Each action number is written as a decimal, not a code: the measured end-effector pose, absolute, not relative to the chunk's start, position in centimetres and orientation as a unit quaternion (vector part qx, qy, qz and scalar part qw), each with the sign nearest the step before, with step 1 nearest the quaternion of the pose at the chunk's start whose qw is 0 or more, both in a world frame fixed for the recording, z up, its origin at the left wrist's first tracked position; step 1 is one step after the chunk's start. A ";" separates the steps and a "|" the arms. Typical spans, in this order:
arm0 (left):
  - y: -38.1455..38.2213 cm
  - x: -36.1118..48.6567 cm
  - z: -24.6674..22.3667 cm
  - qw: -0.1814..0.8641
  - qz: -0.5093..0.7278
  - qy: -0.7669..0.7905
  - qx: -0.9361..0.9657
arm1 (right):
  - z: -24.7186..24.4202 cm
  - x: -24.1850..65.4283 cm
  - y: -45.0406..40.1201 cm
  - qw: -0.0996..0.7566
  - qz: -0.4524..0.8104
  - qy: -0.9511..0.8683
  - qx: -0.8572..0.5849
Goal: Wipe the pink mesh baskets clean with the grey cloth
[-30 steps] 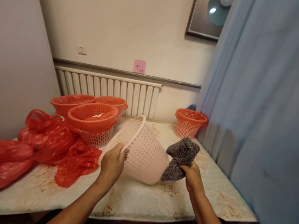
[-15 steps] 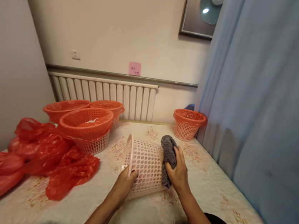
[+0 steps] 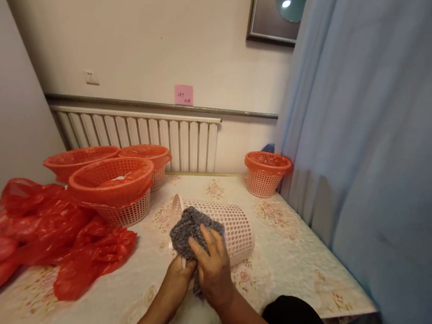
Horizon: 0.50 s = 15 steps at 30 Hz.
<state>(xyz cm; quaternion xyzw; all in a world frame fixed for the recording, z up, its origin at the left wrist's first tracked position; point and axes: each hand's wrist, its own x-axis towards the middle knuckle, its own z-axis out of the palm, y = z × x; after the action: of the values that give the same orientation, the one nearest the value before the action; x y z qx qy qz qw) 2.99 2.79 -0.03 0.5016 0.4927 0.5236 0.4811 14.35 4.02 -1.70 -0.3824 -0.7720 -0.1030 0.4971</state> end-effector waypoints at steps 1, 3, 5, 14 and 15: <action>2.8 3.0 -0.3 0.480 0.530 0.488 0.501 | -1.7 15.1 4.9 0.493 -0.113 -0.769 -0.391; 3.0 2.9 -0.7 0.478 0.529 0.484 0.507 | -1.8 17.0 6.9 0.491 -0.122 -0.748 -0.431; 3.1 2.9 -1.1 0.488 0.516 0.497 0.498 | -2.1 19.4 8.9 0.494 -0.122 -0.713 -0.482; 3.2 3.2 -1.3 0.516 0.518 0.508 0.455 | -3.5 23.8 11.3 0.579 -0.078 -0.564 -0.584; 3.2 3.2 -1.2 0.511 0.513 0.514 0.460 | -3.3 23.0 10.7 0.581 -0.068 -0.579 -0.568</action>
<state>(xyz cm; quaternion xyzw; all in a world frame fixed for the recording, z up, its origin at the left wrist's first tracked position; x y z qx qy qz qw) 3.18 3.21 -1.22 0.4598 0.5142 0.5134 0.5106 22.97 10.69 -3.31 -0.5685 -0.5789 -0.0677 0.5806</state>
